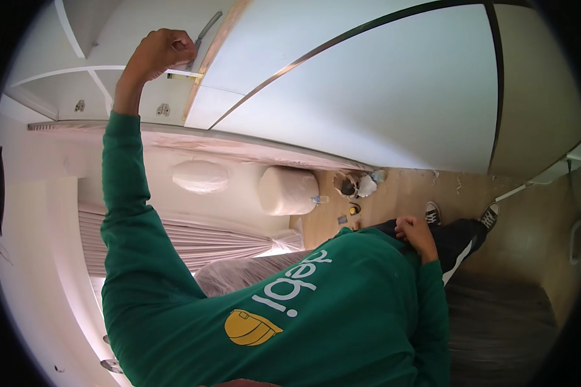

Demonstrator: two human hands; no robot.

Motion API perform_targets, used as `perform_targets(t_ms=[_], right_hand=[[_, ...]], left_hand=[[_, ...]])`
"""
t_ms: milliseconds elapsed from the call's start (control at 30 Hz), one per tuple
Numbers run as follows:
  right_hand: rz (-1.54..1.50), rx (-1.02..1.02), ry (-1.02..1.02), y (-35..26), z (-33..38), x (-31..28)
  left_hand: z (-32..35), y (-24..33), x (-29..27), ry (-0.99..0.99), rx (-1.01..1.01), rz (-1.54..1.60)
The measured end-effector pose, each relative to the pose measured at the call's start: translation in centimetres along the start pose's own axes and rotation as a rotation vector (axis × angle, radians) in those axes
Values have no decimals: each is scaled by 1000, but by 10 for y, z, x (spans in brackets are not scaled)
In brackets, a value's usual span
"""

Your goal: The person aligns a metal bracket against a wooden frame inside a cabinet, marks the placement with a pencil, and hammers a small nail to secure it before using a screwdriver.

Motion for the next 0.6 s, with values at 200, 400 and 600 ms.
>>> perform_targets(t_ms=[200, 400, 600], right_hand=[[-55, 44, 2, 8, -3, 6], [-70, 62, -6, 5, 4, 9], [-55, 51, -13, 7, 4, 9]], left_hand=[[2, 3, 1, -3, 0, 7], [1, -1, 1, 1, -13, 39], [1, -1, 2, 6, -30, 34]])
Point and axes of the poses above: each hand's wrist, its own z-axis away from the middle knuckle, its own x-axis out of the palm, y = z × x, the point moved 6 cm from there along -z, towards the middle knuckle, and after that the axes turned 1 degree about y, right-handed, at the moved point
